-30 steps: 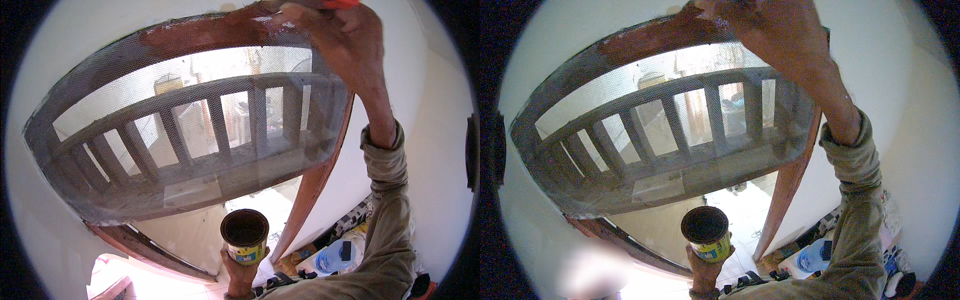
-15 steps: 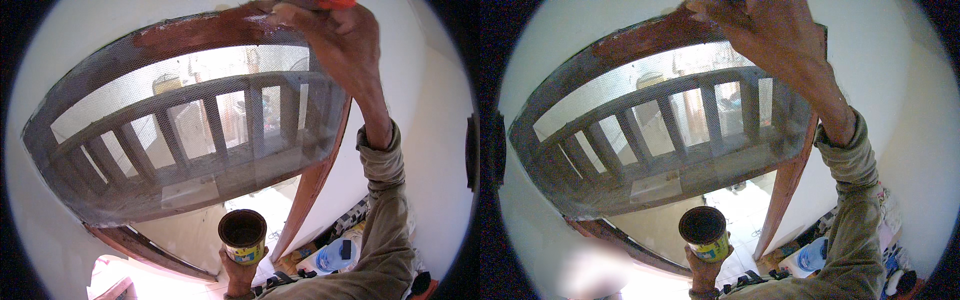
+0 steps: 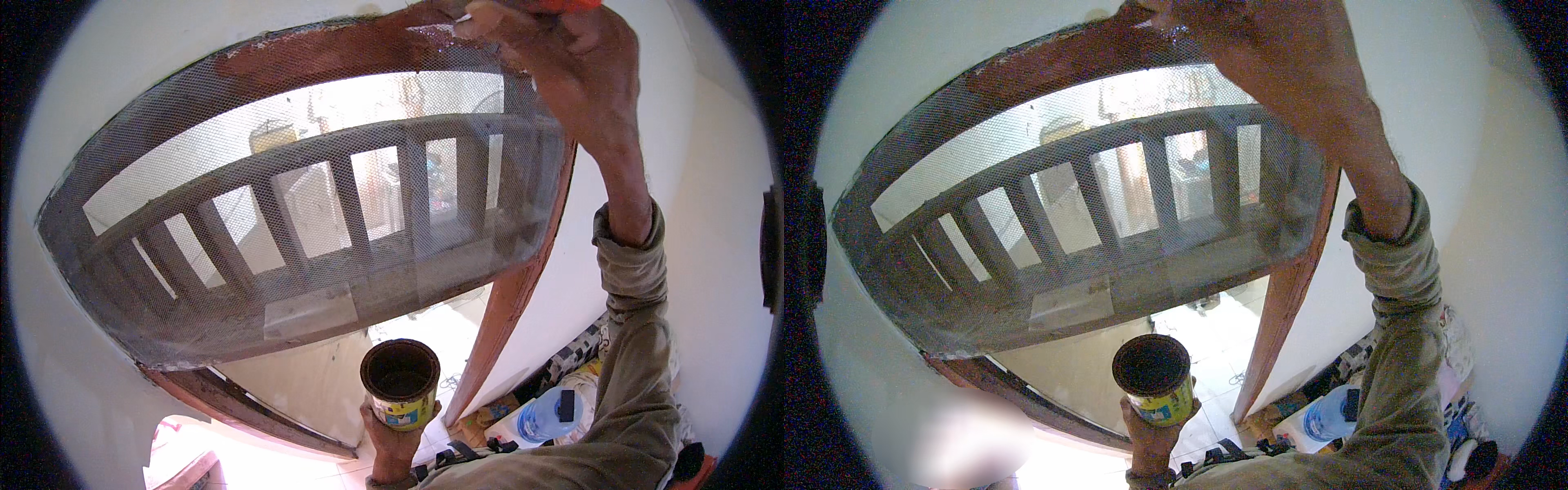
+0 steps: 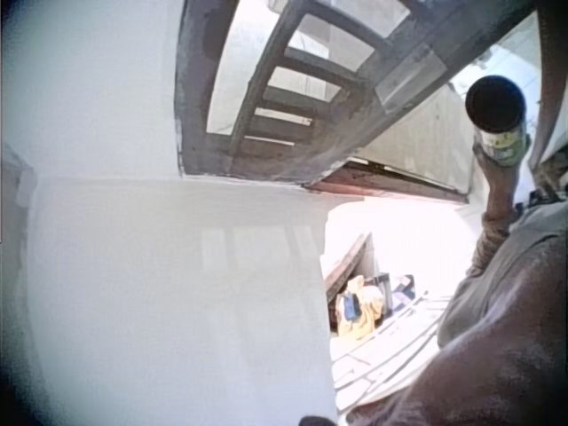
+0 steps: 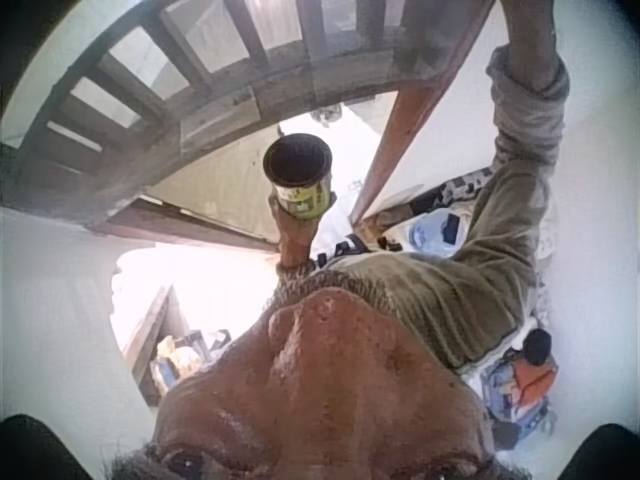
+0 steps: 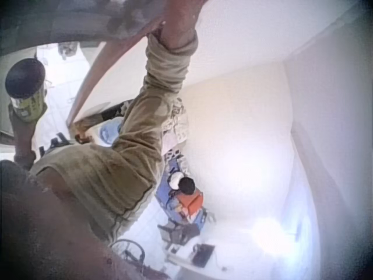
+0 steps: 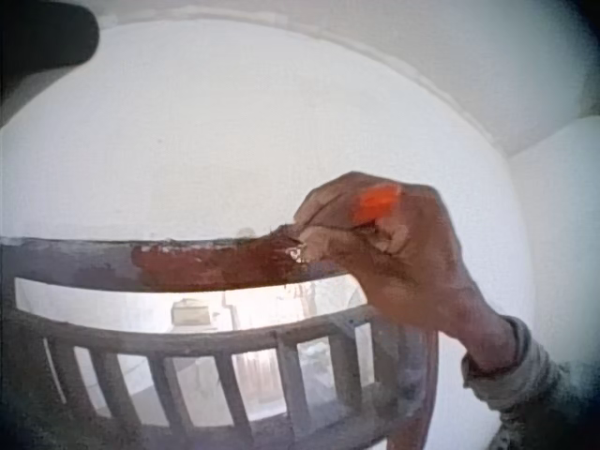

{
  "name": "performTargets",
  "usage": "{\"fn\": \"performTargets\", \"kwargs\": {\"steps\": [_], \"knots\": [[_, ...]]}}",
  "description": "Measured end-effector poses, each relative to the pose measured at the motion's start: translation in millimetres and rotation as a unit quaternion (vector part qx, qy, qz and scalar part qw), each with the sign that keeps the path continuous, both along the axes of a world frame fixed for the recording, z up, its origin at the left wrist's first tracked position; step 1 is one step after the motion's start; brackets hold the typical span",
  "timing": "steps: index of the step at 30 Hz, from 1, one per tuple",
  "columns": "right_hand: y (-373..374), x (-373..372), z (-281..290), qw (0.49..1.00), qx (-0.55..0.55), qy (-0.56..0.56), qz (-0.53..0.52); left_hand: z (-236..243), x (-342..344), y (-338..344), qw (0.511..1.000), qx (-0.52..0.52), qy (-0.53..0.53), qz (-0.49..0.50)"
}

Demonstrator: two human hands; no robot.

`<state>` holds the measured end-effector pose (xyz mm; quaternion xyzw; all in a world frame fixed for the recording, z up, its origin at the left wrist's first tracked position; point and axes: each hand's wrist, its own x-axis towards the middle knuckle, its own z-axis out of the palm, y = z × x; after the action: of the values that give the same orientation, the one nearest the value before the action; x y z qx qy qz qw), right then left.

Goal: The person paints a door frame using a brush and a can of paint, dipping the brush into the can and applying the paint to the top and sides of the frame.

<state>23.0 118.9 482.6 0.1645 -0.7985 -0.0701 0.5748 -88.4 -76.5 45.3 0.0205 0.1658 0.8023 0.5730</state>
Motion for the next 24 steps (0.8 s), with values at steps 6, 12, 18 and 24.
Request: {"fn": "performTargets", "kwargs": {"steps": [6,12,18,24], "knots": [[5.7,-0.8,1.9,0.998,-0.045,-0.011,0.044,-0.9,0.4,-0.7,1.0,0.0,0.016,0.0],[2.9,4.9,-2.9,0.999,0.002,0.04,-0.019,-3.1,0.8,-1.6,1.0,-0.002,0.003,0.006],[-4.1,17.2,-4.7,0.996,-0.016,0.029,-0.078,0.5,2.4,-3.9,0.993,0.007,0.119,0.009],[-17.3,22.9,-9.2,0.996,-0.029,0.031,-0.074,3.1,3.4,-3.6,1.0,-0.002,0.007,0.005]]}}
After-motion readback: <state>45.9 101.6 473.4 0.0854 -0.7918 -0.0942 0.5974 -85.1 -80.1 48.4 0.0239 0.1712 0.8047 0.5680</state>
